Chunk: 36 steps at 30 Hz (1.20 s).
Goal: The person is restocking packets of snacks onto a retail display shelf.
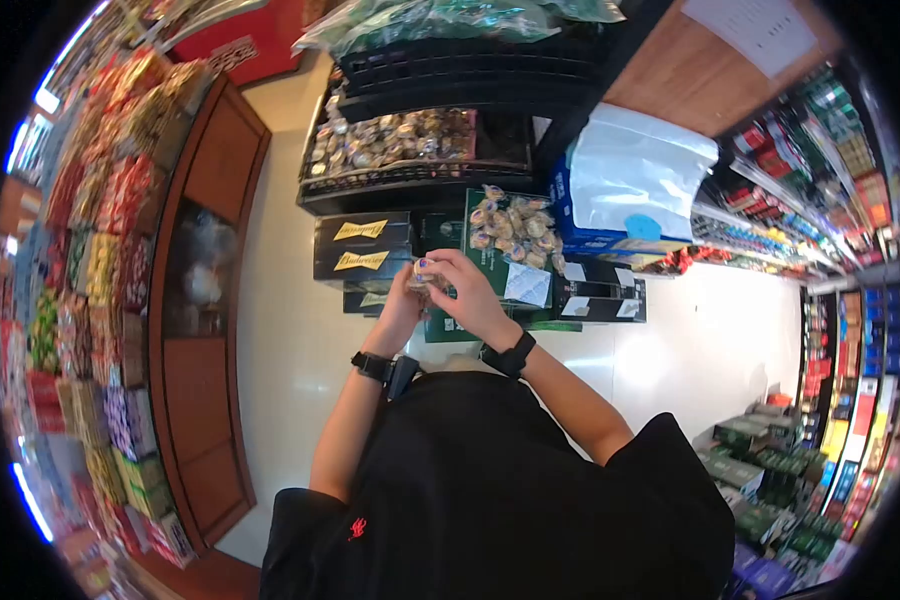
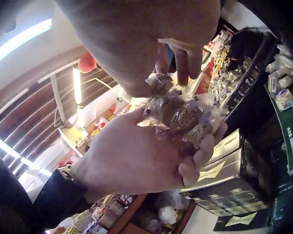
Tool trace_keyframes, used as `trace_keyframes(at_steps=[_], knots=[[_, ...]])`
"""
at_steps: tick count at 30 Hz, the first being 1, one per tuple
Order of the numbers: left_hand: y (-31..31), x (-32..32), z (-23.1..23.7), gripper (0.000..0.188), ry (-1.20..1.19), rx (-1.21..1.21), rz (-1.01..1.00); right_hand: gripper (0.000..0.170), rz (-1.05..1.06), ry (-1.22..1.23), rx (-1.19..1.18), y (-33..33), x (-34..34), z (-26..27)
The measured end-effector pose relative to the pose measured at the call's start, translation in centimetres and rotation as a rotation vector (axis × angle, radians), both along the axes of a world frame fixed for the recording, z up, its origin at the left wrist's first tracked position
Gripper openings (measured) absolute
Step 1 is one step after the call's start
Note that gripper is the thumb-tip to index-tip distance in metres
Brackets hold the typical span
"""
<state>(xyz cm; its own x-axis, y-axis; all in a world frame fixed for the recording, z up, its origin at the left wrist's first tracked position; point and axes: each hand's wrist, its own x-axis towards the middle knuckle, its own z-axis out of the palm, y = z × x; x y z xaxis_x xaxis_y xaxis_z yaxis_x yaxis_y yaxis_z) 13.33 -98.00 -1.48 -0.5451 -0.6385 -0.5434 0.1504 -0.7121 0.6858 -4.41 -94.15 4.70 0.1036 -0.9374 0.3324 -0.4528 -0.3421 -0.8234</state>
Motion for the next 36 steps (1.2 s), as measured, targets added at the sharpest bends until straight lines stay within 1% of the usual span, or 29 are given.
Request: trace_keyframes(at_steps=[3, 4, 7, 8, 11, 12, 15, 16, 17, 19, 20, 23, 26, 28, 29, 30, 31, 33, 35, 36], knots=[[-0.6, 1.0, 1.1, 0.063, 0.104, 0.067, -0.06, 0.032, -0.03, -0.005, 0.025, 0.4, 1.0, -0.3], [-0.7, 1.1, 0.7, 0.06, 0.068, 0.094, -0.043, 0.032, -0.034, -0.001, 0.021, 0.5, 1.6, 0.0], [-0.9, 2.1, -0.8, 0.053, 0.032, 0.032, -0.086, 0.03, -0.058, 0.004, 0.027, 1.2, 3.2, -0.1], [-0.9, 2.3, -0.5, 0.048, 0.031, 0.016, -0.087, 0.03, -0.073, 0.008, 0.024, 1.2, 3.6, -0.3], [-1.3, 3.4, -1.0, 0.047, 0.024, 0.084, -0.143, 0.028, -0.106, -0.016, 0.038, 1.8, 4.5, -0.7], [-1.1, 3.6, -1.1, 0.049, 0.06, 0.103, -0.155, 0.028, -0.117, -0.013, 0.036, 1.9, 4.7, -0.7], [-0.9, 3.7, 2.0, 0.055, 0.198, 0.192, -0.146, 0.028, -0.145, -0.015, 0.074, 2.2, 4.9, -0.7], [-1.1, 4.0, 0.6, 0.053, 0.269, 0.162, -0.17, 0.029, -0.153, -0.022, 0.111, 2.3, 4.8, -0.1], [-1.2, 4.1, 0.2, 0.052, 0.239, 0.147, -0.193, 0.029, -0.158, -0.032, 0.145, 2.3, 4.7, 0.3], [-1.6, 4.0, 0.3, 0.048, 0.175, 0.097, -0.233, 0.034, -0.08, -0.11, 0.205, 2.3, 3.8, 0.4], [-1.5, 4.0, 0.6, 0.045, 0.201, 0.092, -0.199, 0.035, -0.026, -0.135, 0.231, 2.3, 3.2, 0.5], [-1.2, 4.0, 1.2, 0.046, 0.182, 0.009, -0.213, 0.04, 0.127, -0.261, 0.309, 2.2, 1.0, 0.6], [-1.1, 4.2, 1.1, 0.048, 0.274, -0.09, -0.259, 0.043, 0.272, -0.408, 0.423, 1.5, -0.7, 1.5], [-0.9, 4.4, 1.0, 0.052, 0.312, -0.107, -0.252, 0.043, 0.353, -0.514, 0.498, 0.9, -2.2, 2.0], [-0.5, 4.0, 2.0, 0.055, 0.328, -0.117, -0.252, 0.04, 0.3, -0.423, 0.477, 0.3, -3.7, 2.0], [0.2, 3.6, 3.0, 0.064, 0.318, -0.094, -0.179, 0.038, 0.245, -0.334, 0.446, -0.9, -5.8, 2.2], [0.5, 3.5, 4.3, 0.071, 0.316, -0.098, -0.166, 0.035, 0.186, -0.249, 0.409, -2.1, -8.0, 2.2], [1.2, 3.0, 4.7, 0.074, 0.303, -0.125, -0.076, 0.033, -0.113, 0.456, 0.073, -4.2, -13.3, 0.1], [1.3, 2.1, 3.1, 0.074, 0.298, -0.118, -0.025, 0.035, -0.219, 0.899, -0.012, -5.6, -17.5, -3.3], [1.5, 1.6, 2.5, 0.074, 0.301, -0.102, -0.006, 0.038, -0.196, 0.897, 0.056, -5.9, -18.8, -4.2]])
